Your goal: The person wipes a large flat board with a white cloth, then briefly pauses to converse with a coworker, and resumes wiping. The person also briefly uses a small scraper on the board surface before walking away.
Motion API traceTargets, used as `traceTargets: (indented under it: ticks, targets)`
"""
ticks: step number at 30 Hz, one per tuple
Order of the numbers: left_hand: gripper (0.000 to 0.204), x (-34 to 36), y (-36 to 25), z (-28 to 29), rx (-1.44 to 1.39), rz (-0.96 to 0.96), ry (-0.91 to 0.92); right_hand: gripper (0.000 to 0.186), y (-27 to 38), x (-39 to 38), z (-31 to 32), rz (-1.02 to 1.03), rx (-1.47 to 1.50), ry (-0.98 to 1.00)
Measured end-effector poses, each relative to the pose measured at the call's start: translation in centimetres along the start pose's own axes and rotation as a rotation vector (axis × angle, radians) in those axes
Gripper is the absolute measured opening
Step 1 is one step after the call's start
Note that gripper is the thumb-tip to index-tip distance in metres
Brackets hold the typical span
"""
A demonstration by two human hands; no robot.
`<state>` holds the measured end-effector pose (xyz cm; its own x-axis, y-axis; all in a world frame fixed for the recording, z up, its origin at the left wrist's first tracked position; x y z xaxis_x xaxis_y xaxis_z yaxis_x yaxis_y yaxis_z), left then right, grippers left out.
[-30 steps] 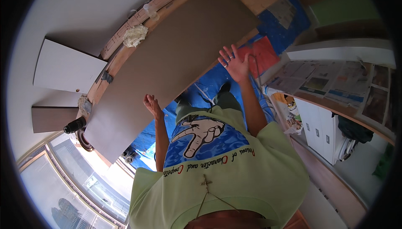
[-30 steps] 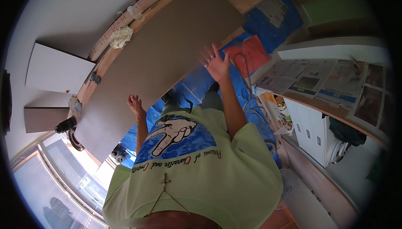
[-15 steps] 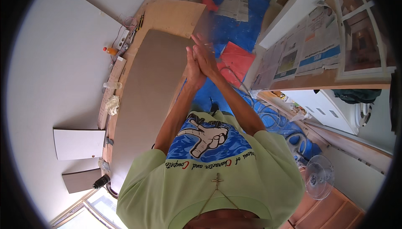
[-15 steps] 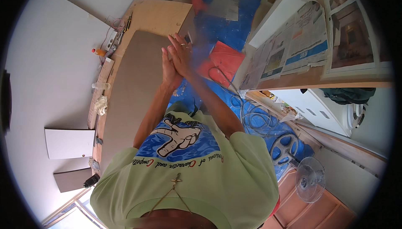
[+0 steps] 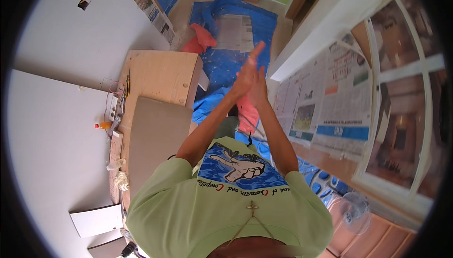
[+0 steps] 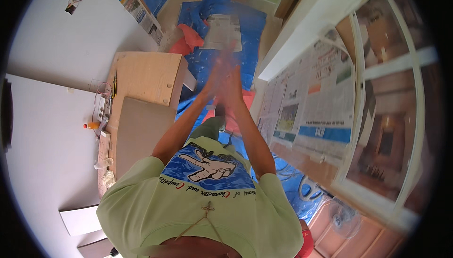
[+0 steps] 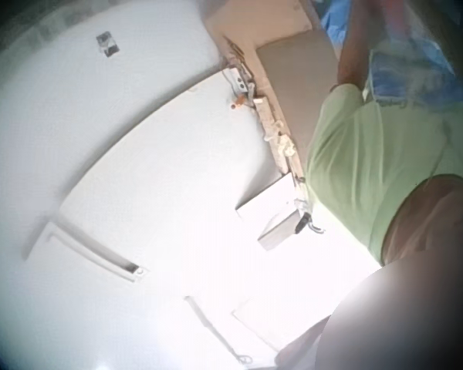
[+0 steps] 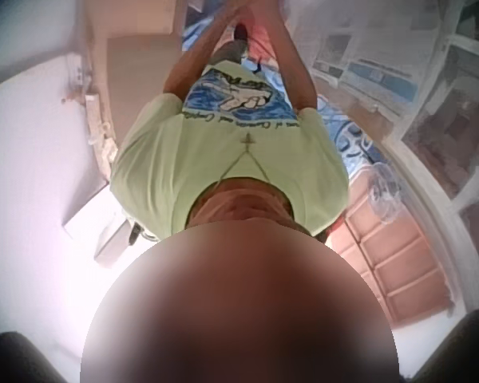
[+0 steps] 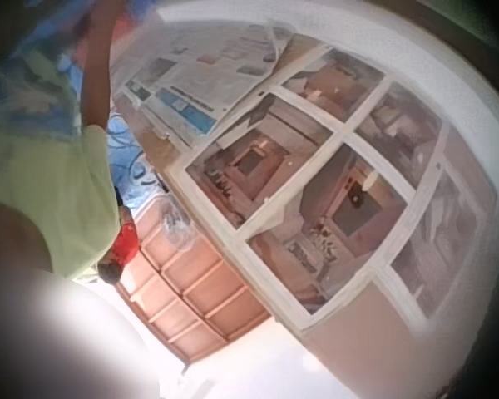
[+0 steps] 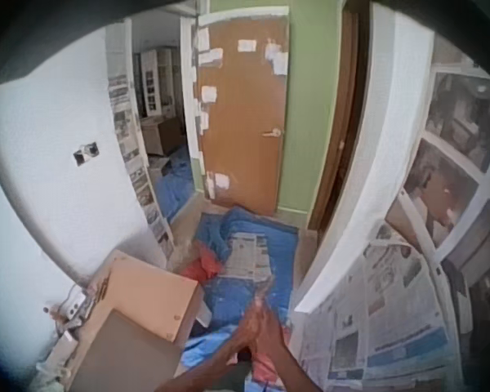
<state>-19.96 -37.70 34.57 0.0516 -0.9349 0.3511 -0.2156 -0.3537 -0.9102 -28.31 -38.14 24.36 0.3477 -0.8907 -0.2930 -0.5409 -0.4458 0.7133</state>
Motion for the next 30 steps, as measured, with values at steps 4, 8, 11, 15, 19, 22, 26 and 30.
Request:
traceTargets:
  ticks: [4,8,11,15,19,22,26,30]
  targets:
    - [0.047,4.7,5.2,1.1,0.772,-0.152,0.420,0.082,2.8,4.8,-2.0,0.009,0.423,0.136]
    - [0.058,13.0,7.7,3.7,0.700,-0.014,0.191,0.083,13.8,8.1,-3.3,-0.023,0.726,0.291]
    - [0.070,20.3,8.7,4.4,0.141,0.360,-0.134,0.084,21.8,11.5,-5.5,0.437,0.104,0.082]
    - [0.083,29.2,8.0,1.8,-0.715,0.468,-0.067,0.070,25.5,20.5,-10.2,0.891,-0.717,0.169]
    - [0.087,38.9,7.3,3.5,-0.556,0.376,-0.115,0.058,26.5,34.2,-10.5,1.151,-1.086,0.287]
    - [0.086,43.2,9.0,5.0,-0.347,0.352,-0.201,0.064,26.8,43.6,-7.8,0.950,-0.918,0.203]
    - [0.076,52.2,11.2,8.3,0.181,-0.137,-0.227,0.077,26.7,56.3,-7.8,0.259,-0.351,0.257]
    - [0.067,59.1,13.1,14.4,0.883,-0.229,-0.150,0.081,26.5,60.5,-11.6,-0.143,-0.004,0.455]
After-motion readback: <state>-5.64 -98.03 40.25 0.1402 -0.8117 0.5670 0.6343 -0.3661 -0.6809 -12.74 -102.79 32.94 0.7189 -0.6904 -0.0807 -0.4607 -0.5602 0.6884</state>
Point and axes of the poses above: each hand's wrist, its own x-axis towards the middle knuckle, its own z-axis out of the back of the hand, y = z × x, the point moved 1 cm from there along x, towards the middle knuckle, and after that the axes turned 1 degree about -x, right-handed, at the moved point
